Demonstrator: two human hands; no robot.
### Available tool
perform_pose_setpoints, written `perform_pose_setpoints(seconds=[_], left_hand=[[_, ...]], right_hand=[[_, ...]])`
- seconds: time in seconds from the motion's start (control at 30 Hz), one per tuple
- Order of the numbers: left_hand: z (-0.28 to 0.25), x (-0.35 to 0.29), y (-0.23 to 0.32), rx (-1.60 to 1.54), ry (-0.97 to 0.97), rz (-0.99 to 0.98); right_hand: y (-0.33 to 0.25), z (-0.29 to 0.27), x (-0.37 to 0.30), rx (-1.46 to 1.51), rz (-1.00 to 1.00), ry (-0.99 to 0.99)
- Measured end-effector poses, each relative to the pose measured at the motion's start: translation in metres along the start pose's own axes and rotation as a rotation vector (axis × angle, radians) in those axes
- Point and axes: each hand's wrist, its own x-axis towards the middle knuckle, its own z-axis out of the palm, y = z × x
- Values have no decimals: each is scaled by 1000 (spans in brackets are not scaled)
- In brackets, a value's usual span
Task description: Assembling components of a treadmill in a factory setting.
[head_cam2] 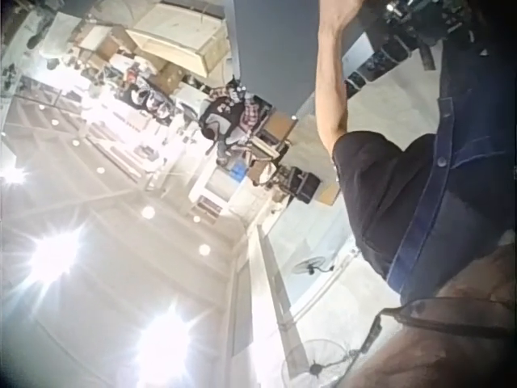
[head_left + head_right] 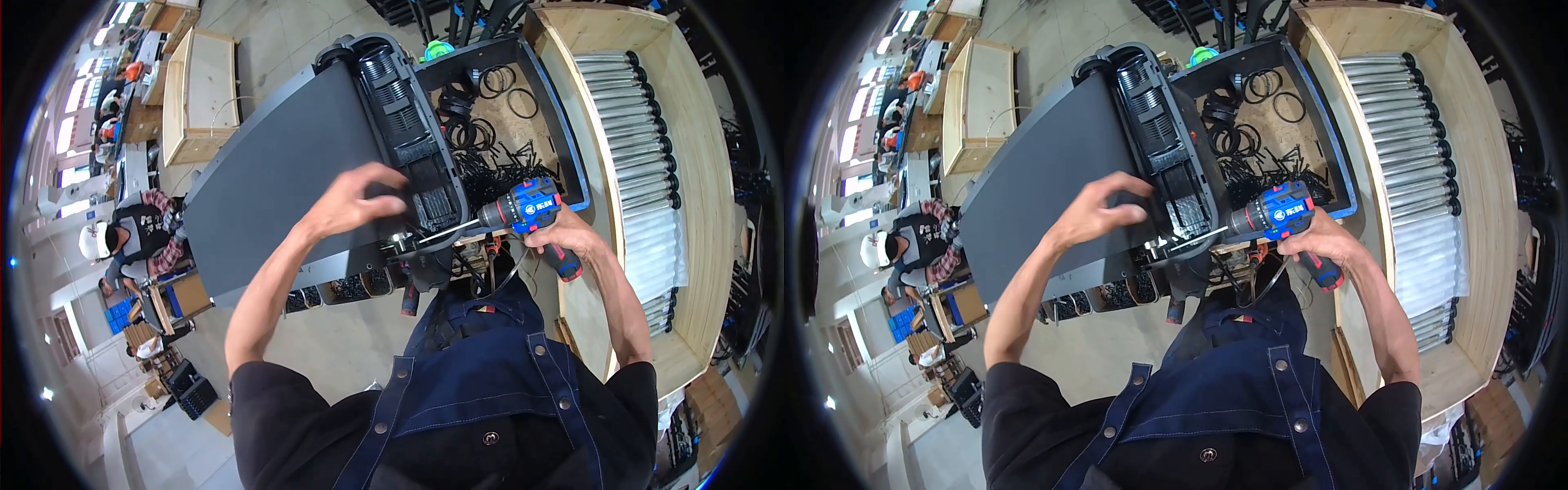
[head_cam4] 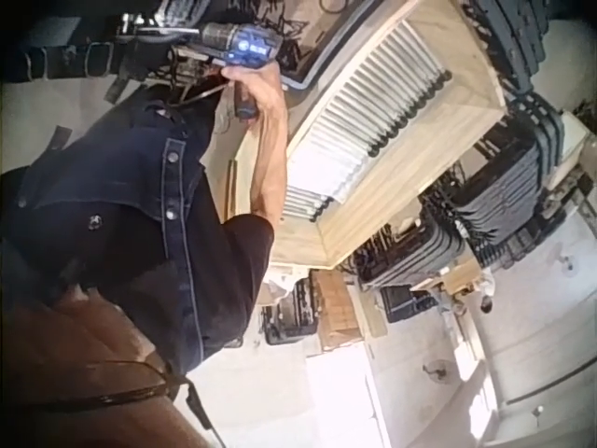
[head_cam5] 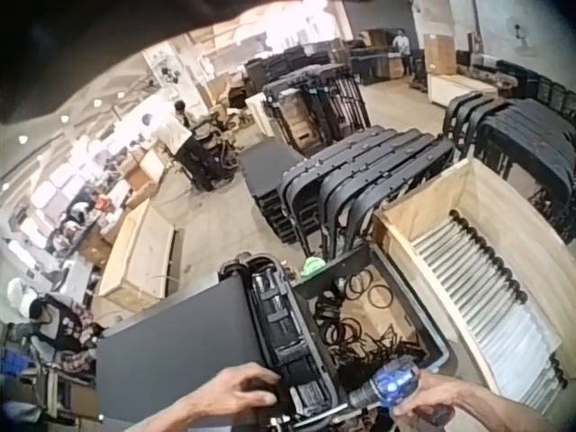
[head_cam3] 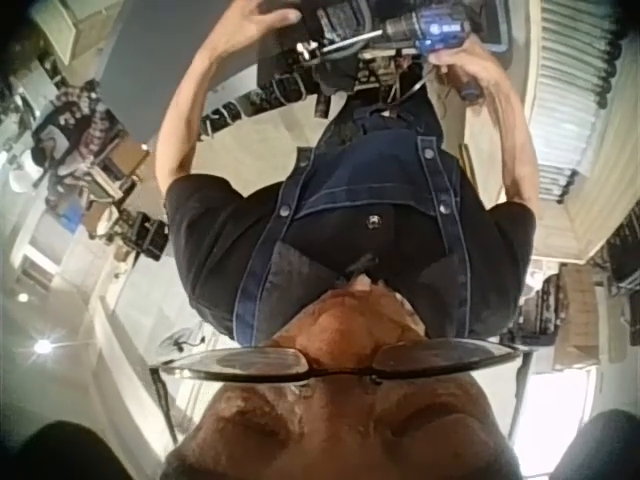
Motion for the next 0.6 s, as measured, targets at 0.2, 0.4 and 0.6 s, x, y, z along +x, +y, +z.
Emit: perform_pose_setpoints(seconds=[0.2,0.4,0.6], left_hand=[[21,-93,-57,331,620,-329],[103,-130,-143,545,1080,-370],[103,-142,-141,615,1125,-456]], right_hand=[[12,-17,11,-26,-7,-24],[24,-33,16,-83,-72,110],[53,-45,-6,35,-171,328]])
